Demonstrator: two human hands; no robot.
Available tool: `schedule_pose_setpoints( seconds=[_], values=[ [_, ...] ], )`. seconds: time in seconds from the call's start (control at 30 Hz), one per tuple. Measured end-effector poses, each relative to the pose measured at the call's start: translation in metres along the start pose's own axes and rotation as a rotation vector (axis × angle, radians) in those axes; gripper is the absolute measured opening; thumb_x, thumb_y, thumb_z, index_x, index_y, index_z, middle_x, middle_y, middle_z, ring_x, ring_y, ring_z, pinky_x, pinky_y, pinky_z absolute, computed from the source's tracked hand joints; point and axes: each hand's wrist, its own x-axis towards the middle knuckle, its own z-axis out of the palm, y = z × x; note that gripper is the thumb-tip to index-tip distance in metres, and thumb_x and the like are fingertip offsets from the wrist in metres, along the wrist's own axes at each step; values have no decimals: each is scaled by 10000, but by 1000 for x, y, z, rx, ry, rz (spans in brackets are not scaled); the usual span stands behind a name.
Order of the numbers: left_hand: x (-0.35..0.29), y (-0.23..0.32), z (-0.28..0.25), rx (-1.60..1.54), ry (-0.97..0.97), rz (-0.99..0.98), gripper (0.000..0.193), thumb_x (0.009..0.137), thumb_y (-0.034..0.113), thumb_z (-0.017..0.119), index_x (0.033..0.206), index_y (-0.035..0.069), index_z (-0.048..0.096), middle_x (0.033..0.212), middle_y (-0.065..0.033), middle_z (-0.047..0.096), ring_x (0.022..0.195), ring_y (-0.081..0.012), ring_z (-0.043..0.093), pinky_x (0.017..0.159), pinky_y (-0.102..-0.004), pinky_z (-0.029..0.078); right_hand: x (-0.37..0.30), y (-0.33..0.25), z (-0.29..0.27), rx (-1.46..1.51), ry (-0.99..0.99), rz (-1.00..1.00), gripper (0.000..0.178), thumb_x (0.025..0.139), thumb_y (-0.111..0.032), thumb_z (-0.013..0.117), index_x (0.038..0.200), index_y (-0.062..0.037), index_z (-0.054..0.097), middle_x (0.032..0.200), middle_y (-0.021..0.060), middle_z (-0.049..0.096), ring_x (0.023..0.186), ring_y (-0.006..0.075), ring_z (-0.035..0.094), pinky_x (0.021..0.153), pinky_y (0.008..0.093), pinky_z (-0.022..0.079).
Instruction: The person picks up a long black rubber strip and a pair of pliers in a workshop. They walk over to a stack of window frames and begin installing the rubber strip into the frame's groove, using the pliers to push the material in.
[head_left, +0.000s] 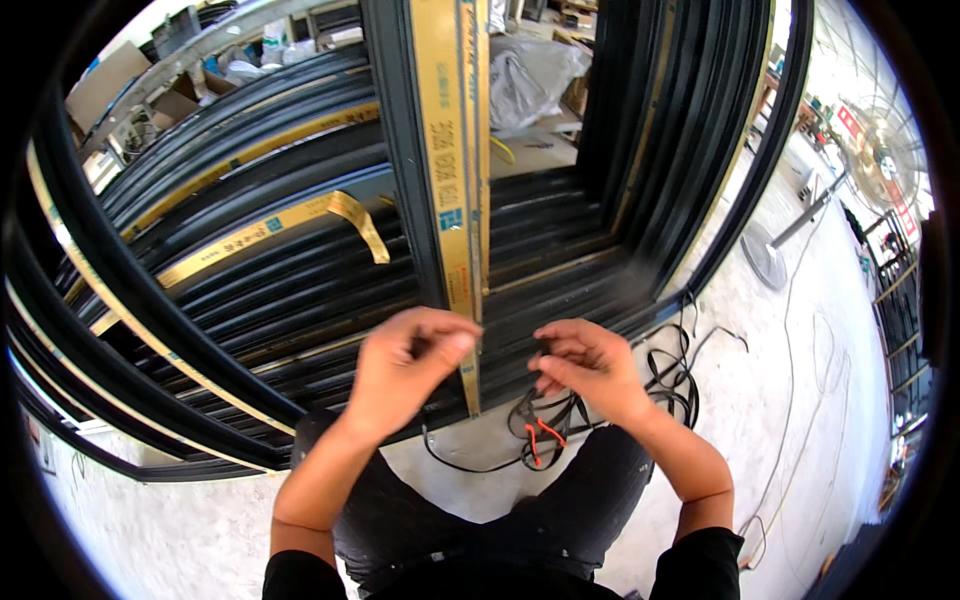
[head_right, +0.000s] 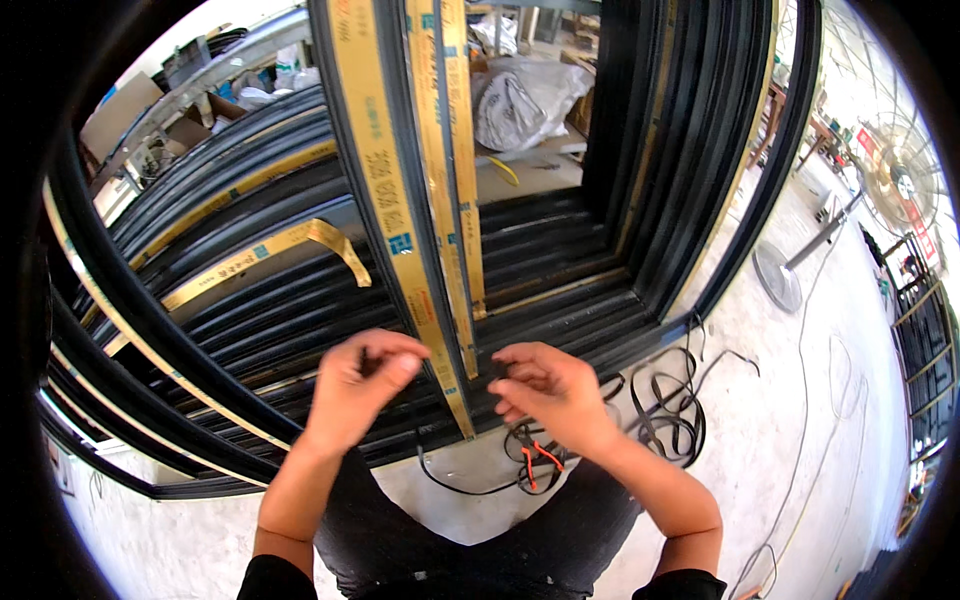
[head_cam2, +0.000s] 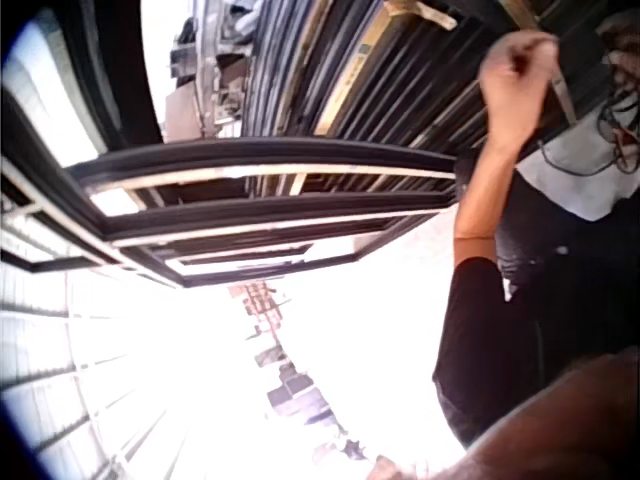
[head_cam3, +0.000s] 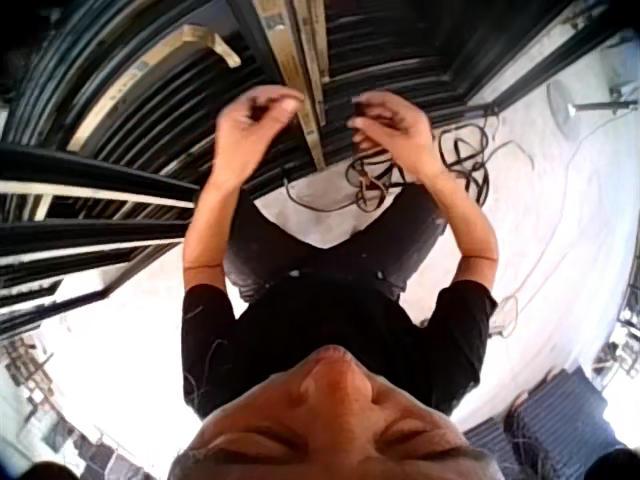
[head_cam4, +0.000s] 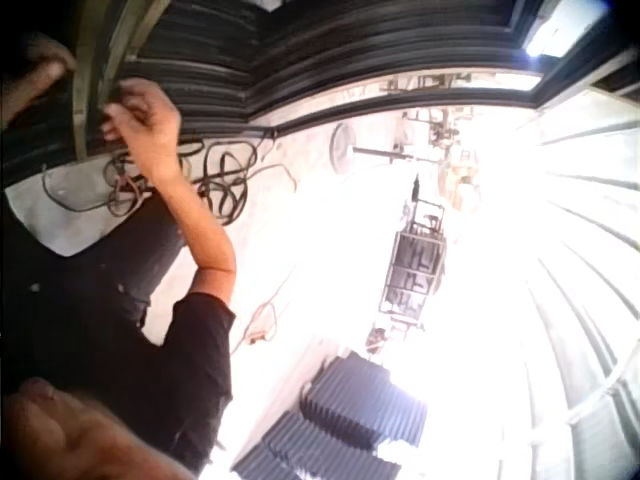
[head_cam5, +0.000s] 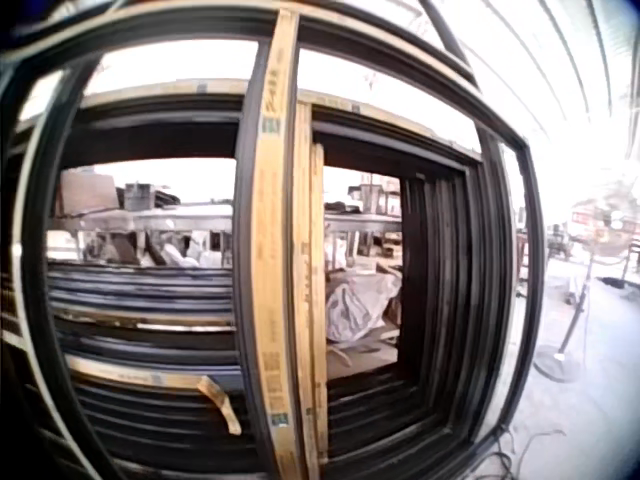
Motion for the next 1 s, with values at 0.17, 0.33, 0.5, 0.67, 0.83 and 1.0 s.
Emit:
schedule_pose_setpoints(
  seconds=[0.17, 0.33, 0.5, 0.67, 0.83, 1.0],
  values=[
    [0, 12, 14, 128, -101, 71, 246, 804, 188, 688, 948, -5, 640, 749, 26, 505, 639, -43, 425, 560, -202, 347, 12, -21, 38, 72, -61, -169, 240, 856, -27, 586, 996, -9, 392, 769, 85, 594, 680, 131, 618, 559, 232, 519],
    [-1, 19, 11, 46, -11, 101, 190, 813, 181, 674, 879, 6, 640, 728, 17, 488, 629, -58, 424, 565, -209, 356, 19, -29, 51, 21, -83, -214, 267, 861, -59, 590, 1040, -15, 396, 777, 84, 612, 634, 98, 595, 512, 209, 478],
    [13, 28, -7, -39, 172, 141, 170, 832, 184, 654, 853, 18, 631, 711, 33, 506, 615, -35, 416, 546, -172, 328, 14, -18, 53, -64, -184, -136, 196, 864, -129, 607, 993, 1, 538, 760, 27, 619, 583, 46, 528, 475, 183, 407],
    [50, 72, -52, -15, 434, 228, 200, 850, 246, 627, 861, 46, 623, 712, 43, 536, 542, -5, 336, 461, -166, 237, 4, 12, 45, -189, -190, -65, 182, 853, -158, 628, 932, 6, 617, 712, -6, 598, 592, 29, 487, 535, 193, 411],
    [94, 109, -85, 67, 521, 404, 190, 867, 229, 609, 870, 40, 615, 703, 51, 527, 541, -9, 330, 464, -184, 249, -7, 19, 31, -459, -211, -201, 204, 834, -137, 645, 982, 0, 620, 715, 22, 603, 605, 58, 521, 545, 211, 429],
    [91, 99, -133, 178, 742, 416, 187, 834, 162, 636, 776, 8, 547, 673, 17, 520, 635, -65, 430, 591, -230, 373, -6, -7, -41, -1128, 210, -437, 171, 736, -188, 642, 825, -44, 621, 744, 147, 606, 727, 329, 597, 639, 408, 478]
  ],
)
